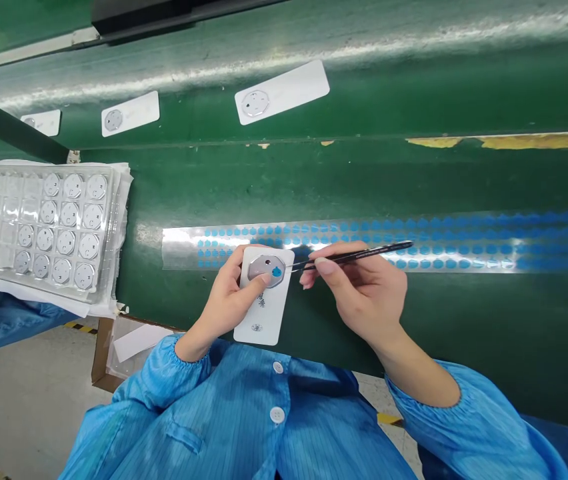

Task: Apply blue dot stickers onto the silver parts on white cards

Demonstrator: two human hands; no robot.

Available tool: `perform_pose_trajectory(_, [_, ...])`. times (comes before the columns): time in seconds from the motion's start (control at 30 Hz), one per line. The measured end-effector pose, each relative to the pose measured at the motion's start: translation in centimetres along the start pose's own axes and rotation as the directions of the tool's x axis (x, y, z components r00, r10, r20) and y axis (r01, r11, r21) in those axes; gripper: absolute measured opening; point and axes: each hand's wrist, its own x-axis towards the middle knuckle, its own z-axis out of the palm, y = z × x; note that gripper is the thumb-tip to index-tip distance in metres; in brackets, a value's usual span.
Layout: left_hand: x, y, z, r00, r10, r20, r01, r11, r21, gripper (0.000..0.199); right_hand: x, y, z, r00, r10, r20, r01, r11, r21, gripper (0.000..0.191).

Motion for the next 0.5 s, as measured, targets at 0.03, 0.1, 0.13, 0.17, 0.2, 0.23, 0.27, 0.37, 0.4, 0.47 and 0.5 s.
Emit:
perform_pose_trajectory(0.03, [-0.03, 0.03, 0.04, 1.000, 0.008, -0.001, -0.008, 1.000, 0.013, 0.033, -0.08, -0.01, 0.13, 1.000, 0.010, 0.016, -0.010, 1.000, 0.019, 0.004])
perform_pose_trajectory(0.1, [-0.09, 0.17, 0.15, 1.000, 0.014, 0.010, -0.015, 0.999, 0.031, 0.033, -0.20, 0.07, 0.26, 1.000, 0.010, 0.020, -0.011, 1.000, 0.027, 0.005])
perform_pose_trajectory(0.13, [-0.12, 0.25, 0.20, 1.000, 0.015, 0.016, -0.015, 0.999, 0.037, 0.033, -0.24, 0.15, 0.26, 1.000, 0.014, 0.016, -0.014, 1.000, 0.023, 0.006])
perform_pose_trajectory(0.17, [-0.14, 0.33, 0.24, 1.000, 0.014, 0.021, -0.015, 0.999, 0.041, 0.033, -0.25, 0.22, 0.24, 1.000, 0.022, 0.013, -0.022, 1.000, 0.016, 0.007])
perform_pose_trajectory(0.2, [-0.16, 0.39, 0.26, 1.000, 0.013, 0.026, -0.014, 0.999, 0.045, 0.033, -0.25, 0.27, 0.20, 0.999, 0.031, 0.013, -0.032, 0.999, 0.011, 0.007])
perform_pose_trajectory(0.23, [-0.18, 0.44, 0.26, 1.000, 0.011, 0.028, -0.012, 0.999, 0.047, 0.033, -0.23, 0.29, 0.17, 0.999, 0.043, 0.016, -0.043, 0.999, 0.011, 0.007])
perform_pose_trajectory(0.27, [-0.19, 0.46, 0.24, 1.000, 0.007, 0.030, -0.009, 0.999, 0.049, 0.033, -0.19, 0.28, 0.14, 0.998, 0.057, 0.021, -0.058, 0.998, 0.016, 0.007])
perform_pose_trajectory(0.37, [-0.21, 0.35, 0.17, 0.999, -0.003, 0.036, 0.002, 0.999, 0.042, 0.033, -0.03, 0.10, 0.10, 0.993, 0.113, 0.031, -0.115, 0.991, 0.071, 0.006])
perform_pose_trajectory(0.4, [-0.20, 0.24, 0.17, 0.999, -0.007, 0.039, 0.006, 1.000, 0.029, 0.033, 0.03, 0.03, 0.12, 0.990, 0.139, 0.034, -0.141, 0.984, 0.104, 0.006])
perform_pose_trajectory(0.47, [-0.16, -0.08, 0.25, 0.999, -0.011, 0.042, 0.011, 1.000, -0.012, 0.033, 0.14, -0.04, 0.19, 0.978, 0.205, 0.040, -0.209, 0.960, 0.188, 0.010])
perform_pose_trajectory(0.5, [-0.13, -0.30, 0.34, 0.999, -0.007, 0.040, 0.008, 0.999, -0.037, 0.033, 0.19, -0.04, 0.25, 0.970, 0.240, 0.047, -0.244, 0.941, 0.235, 0.012])
